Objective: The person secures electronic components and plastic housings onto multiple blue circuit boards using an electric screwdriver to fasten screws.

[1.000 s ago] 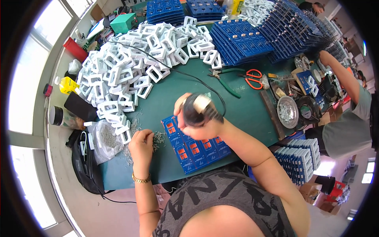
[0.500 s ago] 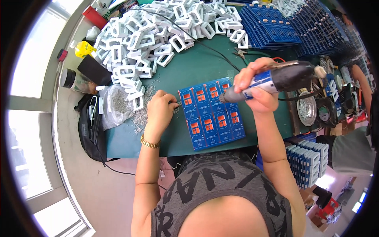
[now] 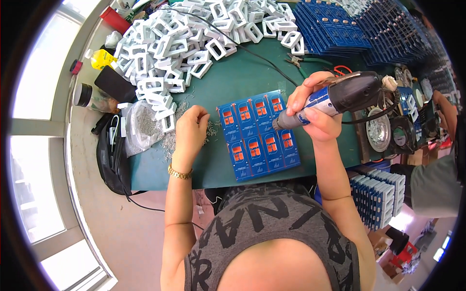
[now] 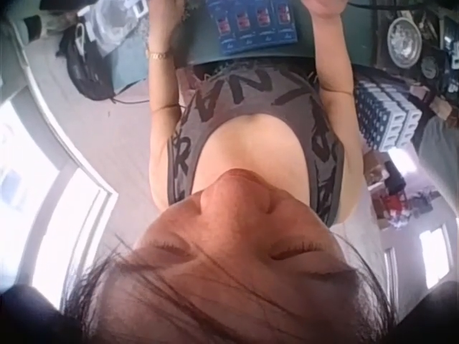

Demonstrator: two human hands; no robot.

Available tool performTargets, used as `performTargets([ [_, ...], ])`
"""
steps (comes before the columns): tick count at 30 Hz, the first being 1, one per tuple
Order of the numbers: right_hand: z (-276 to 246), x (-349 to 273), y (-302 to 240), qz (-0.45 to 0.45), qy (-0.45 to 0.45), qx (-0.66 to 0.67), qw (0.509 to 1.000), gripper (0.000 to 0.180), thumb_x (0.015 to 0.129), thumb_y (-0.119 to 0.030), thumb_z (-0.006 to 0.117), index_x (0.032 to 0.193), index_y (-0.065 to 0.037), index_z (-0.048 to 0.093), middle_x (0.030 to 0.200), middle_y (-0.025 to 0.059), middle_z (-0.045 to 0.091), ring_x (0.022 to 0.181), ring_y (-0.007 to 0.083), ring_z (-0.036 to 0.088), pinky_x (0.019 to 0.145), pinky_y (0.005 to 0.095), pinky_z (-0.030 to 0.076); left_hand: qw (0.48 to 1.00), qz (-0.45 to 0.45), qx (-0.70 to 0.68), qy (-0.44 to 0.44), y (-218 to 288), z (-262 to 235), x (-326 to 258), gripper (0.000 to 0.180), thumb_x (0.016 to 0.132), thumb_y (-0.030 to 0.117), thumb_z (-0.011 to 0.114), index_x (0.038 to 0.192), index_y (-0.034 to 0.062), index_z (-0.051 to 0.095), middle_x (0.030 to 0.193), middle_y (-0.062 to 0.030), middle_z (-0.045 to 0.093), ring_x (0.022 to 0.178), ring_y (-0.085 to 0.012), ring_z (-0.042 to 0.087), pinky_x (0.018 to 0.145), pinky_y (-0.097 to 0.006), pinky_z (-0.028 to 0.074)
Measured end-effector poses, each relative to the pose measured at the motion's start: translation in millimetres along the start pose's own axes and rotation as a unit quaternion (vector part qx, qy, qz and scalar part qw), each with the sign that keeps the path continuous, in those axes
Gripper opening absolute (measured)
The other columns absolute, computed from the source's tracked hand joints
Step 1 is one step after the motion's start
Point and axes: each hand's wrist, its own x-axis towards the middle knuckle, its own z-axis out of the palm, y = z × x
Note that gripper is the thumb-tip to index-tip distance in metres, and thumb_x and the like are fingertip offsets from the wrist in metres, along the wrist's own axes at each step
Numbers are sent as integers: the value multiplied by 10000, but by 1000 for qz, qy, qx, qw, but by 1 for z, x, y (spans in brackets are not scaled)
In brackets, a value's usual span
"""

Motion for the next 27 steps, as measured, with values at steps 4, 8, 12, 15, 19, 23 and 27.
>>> performTargets([
  [4,1,-1,-1,0,0,-10,1000,421,735,-19,677,1118,4,504,773,126,638,700,205,653,687,333,546,999,8,52,-10,-8,3,-4,92,827,40,661,918,31,669,807,-141,609,760,-341,608,693,-410,488],
  [8,1,-4,-1,-6,-5,-31,999,419,734,-17,680,1114,3,506,772,122,639,705,203,654,685,339,550,996,-1,91,5,-10,5,-6,131,821,54,670,951,47,684,831,-131,601,782,-340,608,709,-412,489],
  [12,5,-6,-1,-7,-10,-37,999,423,733,-17,684,1114,3,501,772,119,636,702,197,652,689,338,553,998,-18,55,21,-8,9,5,146,811,53,676,957,47,682,869,-127,597,809,-333,607,719,-410,491],
  [15,8,-8,1,-6,-13,-44,999,429,725,-5,674,1116,6,495,775,122,635,702,194,649,686,333,553,998,-18,51,-15,-8,12,18,165,791,54,689,956,59,691,870,-123,600,814,-322,610,721,-412,491],
  [19,9,-12,2,-6,-26,-61,998,433,717,11,658,1117,11,491,777,123,633,707,195,649,688,329,552,995,-7,28,-97,-7,11,29,142,761,58,703,903,71,712,832,-102,604,795,-304,619,707,-403,497],
  [23,11,-13,4,1,-30,-67,997,426,710,21,647,1108,12,495,780,116,633,715,195,650,689,331,549,994,33,39,-95,-17,11,33,107,761,67,704,867,70,718,808,-92,606,769,-301,621,690,-393,500],
  [27,14,-12,6,-3,-33,-68,997,419,710,25,651,1100,8,499,783,109,633,725,192,653,691,329,544,992,97,37,-70,-22,16,37,86,791,65,685,876,55,693,827,-93,618,759,-310,620,678,-398,500],
])
